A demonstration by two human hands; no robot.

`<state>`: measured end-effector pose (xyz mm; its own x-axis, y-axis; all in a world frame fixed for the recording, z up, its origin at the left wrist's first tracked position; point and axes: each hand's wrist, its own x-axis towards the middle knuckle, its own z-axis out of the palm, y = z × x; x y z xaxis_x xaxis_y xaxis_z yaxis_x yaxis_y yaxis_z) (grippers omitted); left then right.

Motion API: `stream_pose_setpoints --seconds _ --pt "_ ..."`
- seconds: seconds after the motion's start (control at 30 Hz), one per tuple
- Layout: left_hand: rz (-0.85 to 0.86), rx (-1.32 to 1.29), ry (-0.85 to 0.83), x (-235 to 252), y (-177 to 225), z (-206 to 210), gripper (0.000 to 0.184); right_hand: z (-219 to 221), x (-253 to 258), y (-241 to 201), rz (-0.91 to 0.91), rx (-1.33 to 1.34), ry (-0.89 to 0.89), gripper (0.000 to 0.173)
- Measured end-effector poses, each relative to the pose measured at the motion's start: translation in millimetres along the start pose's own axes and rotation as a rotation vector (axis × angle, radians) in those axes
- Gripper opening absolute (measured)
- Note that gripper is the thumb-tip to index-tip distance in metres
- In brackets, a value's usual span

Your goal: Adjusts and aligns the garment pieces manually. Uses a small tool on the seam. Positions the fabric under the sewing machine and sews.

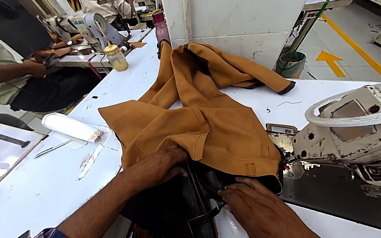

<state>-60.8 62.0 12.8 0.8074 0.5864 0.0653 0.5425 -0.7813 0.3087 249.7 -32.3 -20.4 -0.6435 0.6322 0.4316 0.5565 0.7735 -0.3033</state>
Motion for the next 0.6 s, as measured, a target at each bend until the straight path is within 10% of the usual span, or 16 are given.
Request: stream_pose_setpoints --seconds 0.6 --pt "-0.133 -0.048 0.213 -2 13 20 0.033 3 23 -8 -0.018 -0.028 -0.192 0.028"
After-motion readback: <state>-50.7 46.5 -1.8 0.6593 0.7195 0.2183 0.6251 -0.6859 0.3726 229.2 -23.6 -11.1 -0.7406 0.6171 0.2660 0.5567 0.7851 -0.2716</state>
